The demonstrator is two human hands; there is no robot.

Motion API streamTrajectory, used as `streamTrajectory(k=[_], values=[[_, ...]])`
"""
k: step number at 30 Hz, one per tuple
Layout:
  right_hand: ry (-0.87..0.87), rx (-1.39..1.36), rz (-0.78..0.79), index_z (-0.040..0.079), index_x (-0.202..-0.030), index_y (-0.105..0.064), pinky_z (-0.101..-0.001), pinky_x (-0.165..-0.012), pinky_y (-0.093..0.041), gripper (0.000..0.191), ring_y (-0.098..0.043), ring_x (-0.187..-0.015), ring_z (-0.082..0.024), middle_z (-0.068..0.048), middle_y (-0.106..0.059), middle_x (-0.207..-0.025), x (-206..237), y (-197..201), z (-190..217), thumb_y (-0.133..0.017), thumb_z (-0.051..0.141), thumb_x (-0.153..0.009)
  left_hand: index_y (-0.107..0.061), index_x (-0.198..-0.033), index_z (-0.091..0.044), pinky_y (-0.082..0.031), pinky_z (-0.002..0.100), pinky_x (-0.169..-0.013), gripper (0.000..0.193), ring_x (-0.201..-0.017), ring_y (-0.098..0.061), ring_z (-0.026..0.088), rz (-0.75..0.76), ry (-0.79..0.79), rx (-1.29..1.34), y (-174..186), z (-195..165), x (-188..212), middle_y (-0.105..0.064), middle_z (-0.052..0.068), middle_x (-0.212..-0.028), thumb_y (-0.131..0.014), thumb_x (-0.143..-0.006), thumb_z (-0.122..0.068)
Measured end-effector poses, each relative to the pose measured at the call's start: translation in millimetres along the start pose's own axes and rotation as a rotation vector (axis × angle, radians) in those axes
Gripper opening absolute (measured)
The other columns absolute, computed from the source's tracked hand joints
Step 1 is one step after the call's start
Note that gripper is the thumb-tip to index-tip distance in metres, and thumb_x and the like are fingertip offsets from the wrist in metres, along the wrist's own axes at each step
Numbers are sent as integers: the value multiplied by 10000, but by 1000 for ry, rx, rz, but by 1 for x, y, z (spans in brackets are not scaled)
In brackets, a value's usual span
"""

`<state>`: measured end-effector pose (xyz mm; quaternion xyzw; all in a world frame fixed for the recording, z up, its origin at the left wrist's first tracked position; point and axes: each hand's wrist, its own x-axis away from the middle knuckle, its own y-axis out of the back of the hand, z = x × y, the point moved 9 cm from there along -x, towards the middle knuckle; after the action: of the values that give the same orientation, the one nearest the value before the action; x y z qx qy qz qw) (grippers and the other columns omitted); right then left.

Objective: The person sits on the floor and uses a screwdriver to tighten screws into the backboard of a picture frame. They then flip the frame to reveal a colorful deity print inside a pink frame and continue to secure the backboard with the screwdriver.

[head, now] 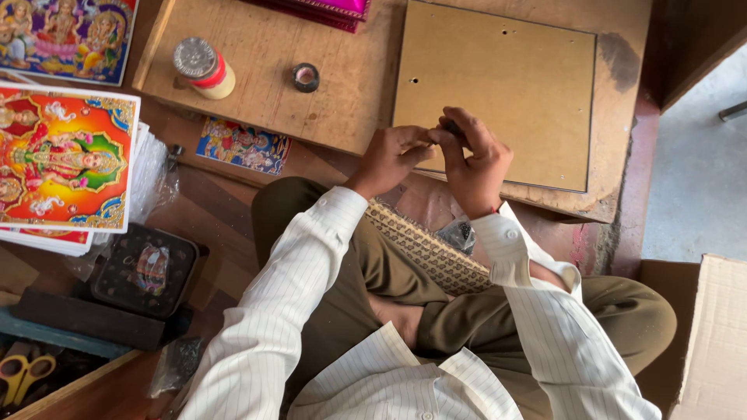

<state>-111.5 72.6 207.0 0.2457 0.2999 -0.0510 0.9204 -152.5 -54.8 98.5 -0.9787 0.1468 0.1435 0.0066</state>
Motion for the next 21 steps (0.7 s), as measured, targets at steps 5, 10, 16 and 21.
streamTrajectory(k=[5, 10, 16, 21], values=[[-6, 4, 73, -6, -1204, -712, -298, -830, -638, 220, -770, -954, -183, -143, -756, -1046, -8, -20, -7, -737, -31, -987, -766, -997, 16, -589, 302, -707, 146, -762, -730, 140, -79, 143, -90, 12, 25, -4, -778, 77, -828, -784, -867, -50], [-28, 26, 120, -6, -1230, -716, -286, -810, -619, 216, -761, -947, -168, -135, -763, -1056, -9, -23, -13, -714, -26, -1015, -765, -1000, 1, -593, 291, -722, 176, -782, -745, 128, -91, 131, -89, 11, 31, -7, -793, 90, -882, -806, -839, -56], [-43, 17, 124, 0, -1238, -718, -275, -801, -611, 217, -755, -940, -159, -134, -763, -1043, -8, -23, -17, -713, -20, -1021, -760, -997, -8, -597, 294, -747, 176, -811, -746, 131, -81, 117, -73, 7, 32, -8, -795, 94, -904, -803, -841, -77], [-46, 40, 138, 2, -1233, -723, -279, -784, -607, 214, -753, -916, -165, -137, -761, -1022, -9, -22, -16, -724, -8, -1019, -760, -969, -9, -579, 309, -709, 155, -758, -731, 148, -99, 118, -141, 9, 31, -7, -788, 98, -851, -808, -841, -82]])
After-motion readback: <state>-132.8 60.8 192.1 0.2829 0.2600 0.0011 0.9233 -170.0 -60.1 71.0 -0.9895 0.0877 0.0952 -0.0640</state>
